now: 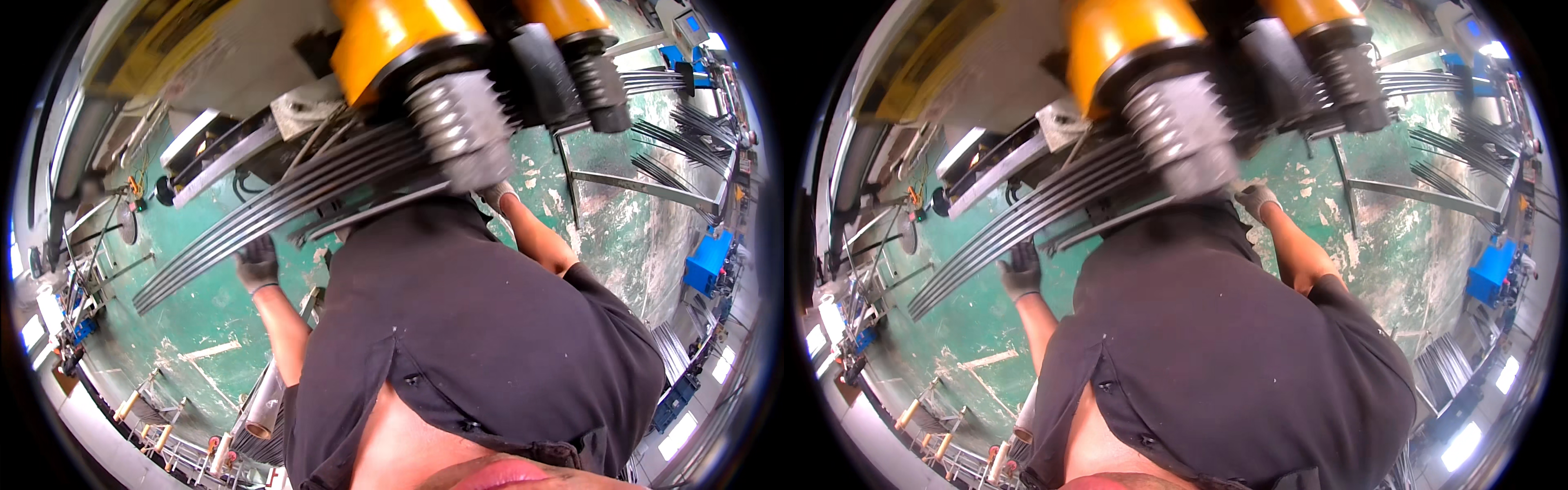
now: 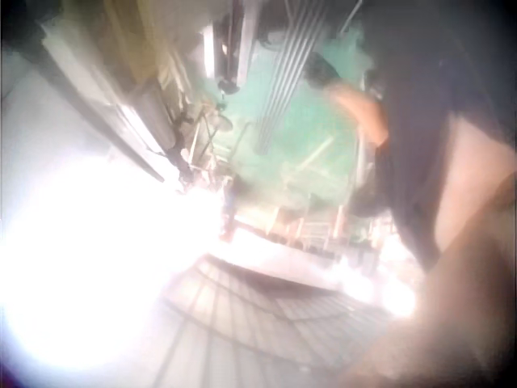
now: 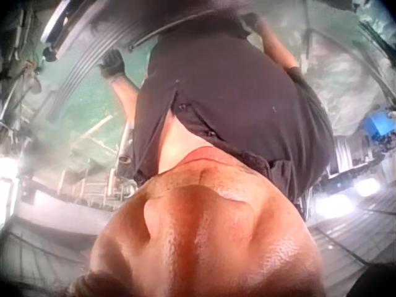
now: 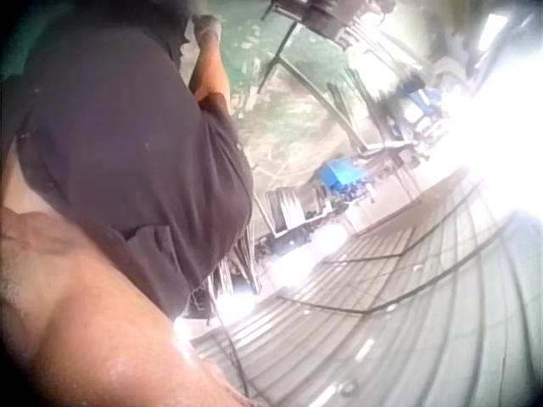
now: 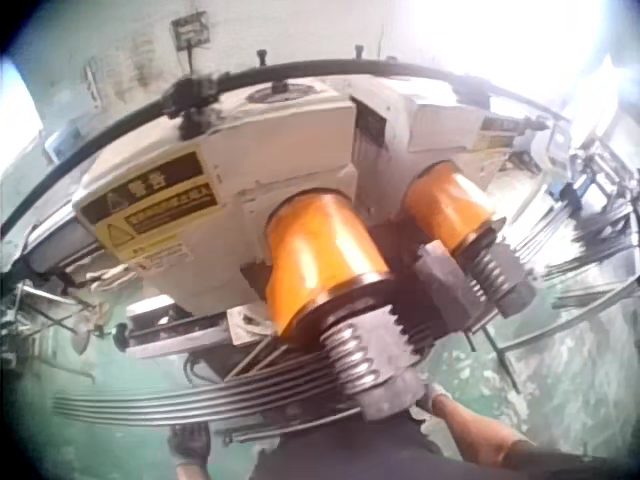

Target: The person takes long metal bars one by one and feeds them into a bending machine to shape them.

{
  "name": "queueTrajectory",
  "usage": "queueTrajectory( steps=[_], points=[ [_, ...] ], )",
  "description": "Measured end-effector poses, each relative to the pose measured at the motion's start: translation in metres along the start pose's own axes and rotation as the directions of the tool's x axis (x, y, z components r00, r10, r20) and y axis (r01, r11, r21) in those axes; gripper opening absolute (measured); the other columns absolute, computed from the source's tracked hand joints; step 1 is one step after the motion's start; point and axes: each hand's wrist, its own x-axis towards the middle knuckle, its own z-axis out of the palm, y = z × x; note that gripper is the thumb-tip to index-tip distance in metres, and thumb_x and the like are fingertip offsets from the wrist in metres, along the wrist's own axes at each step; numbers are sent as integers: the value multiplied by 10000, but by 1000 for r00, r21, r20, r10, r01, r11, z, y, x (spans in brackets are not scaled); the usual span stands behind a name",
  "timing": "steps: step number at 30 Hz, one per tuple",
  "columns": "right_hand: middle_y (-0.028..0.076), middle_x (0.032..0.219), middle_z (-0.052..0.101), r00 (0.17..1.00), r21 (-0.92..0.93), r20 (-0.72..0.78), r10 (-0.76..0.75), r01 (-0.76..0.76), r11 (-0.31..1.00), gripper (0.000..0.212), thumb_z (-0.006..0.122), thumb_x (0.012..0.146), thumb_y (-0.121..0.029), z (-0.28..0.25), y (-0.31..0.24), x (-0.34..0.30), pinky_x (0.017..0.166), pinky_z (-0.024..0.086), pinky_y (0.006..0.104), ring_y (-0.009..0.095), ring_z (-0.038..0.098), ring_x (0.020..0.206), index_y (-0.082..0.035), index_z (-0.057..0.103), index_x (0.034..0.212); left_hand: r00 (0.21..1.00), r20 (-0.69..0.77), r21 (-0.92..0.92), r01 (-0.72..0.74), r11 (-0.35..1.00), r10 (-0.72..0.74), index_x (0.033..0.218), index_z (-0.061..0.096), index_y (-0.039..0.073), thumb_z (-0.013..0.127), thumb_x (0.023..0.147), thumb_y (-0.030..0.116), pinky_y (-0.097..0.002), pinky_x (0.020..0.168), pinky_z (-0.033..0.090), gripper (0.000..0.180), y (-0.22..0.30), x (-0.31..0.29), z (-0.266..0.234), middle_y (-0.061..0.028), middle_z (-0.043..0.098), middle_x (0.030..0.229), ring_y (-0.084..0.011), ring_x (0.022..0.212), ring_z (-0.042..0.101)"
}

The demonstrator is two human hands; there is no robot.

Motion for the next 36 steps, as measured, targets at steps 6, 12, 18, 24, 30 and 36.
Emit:
queueTrajectory(
  steps=[6, 12, 18, 24, 30, 36],
  points=[
    [213, 1052, 762, 1000, -71, -2, 23, -23, 997, 500, 732, 890, -427, -75, 30, 66, 881, 551, 437, 313, 731, 991, 12, 754, 1128, 958, 211, 496, 65, 866, -193, 1335, 608, 51, 545, 1021, 398, -523, 1104, 440, 472, -135, -36, 41, -147, 592, 1402, -352, 1304, 547],
    [191, 1005, 748, 935, 9, -190, -299, 306, 952, 533, 733, 883, -439, -64, 86, 135, 802, 559, 443, 274, 707, 902, 42, 729, 1112, 882, 464, 826, -400, 397, -77, 1264, 654, 76, 595, 982, 350, -507, 1055, 465, 397, -152, -57, 59, -140, 645, 1291, -350, 1210, 595],
    [113, 915, 771, 982, 97, -177, -69, 87, 991, 354, 751, 876, -338, -67, 41, 19, 757, 561, 357, 180, 701, 776, -40, 777, 1066, 512, 847, 477, -851, -222, -145, 1192, 700, 101, 646, 942, 302, -492, 1005, 490, 326, -160, -61, 77, -134, 697, 1180, -348, 1117, 643],
    [143, 965, 779, 972, 112, -196, 129, -108, 988, 432, 746, 871, -382, -16, 98, -64, 847, 556, 391, 257, 735, 900, -21, 768, 1108, 415, 836, 122, -780, -614, -360, 1235, 709, 144, 663, 938, 346, -482, 985, 509, 362, -156, -101, 121, -123, 724, 1163, -327, 1104, 665],
    [112, 881, 761, 946, 254, -210, 247, -191, 948, 438, 719, 872, -389, 25, 135, -129, 782, 550, 362, 204, 694, 782, -2, 774, 1069, 462, 821, 169, -759, -629, -336, 1307, 688, 135, 613, 977, 397, -475, 985, 515, 427, -126, -133, 123, -132, 715, 1223, -307, 1149, 662],
    [155, 1000, 777, 957, 211, -238, 168, -118, 970, 499, 717, 863, -441, 27, 126, -144, 875, 553, 386, 260, 733, 947, -29, 774, 1139, 683, 721, 688, -688, 232, -115, 1280, 689, 82, 564, 1003, 360, -462, 967, 520, 412, -98, -117, 100, -157, 715, 1227, -307, 1142, 671]
  ],
)
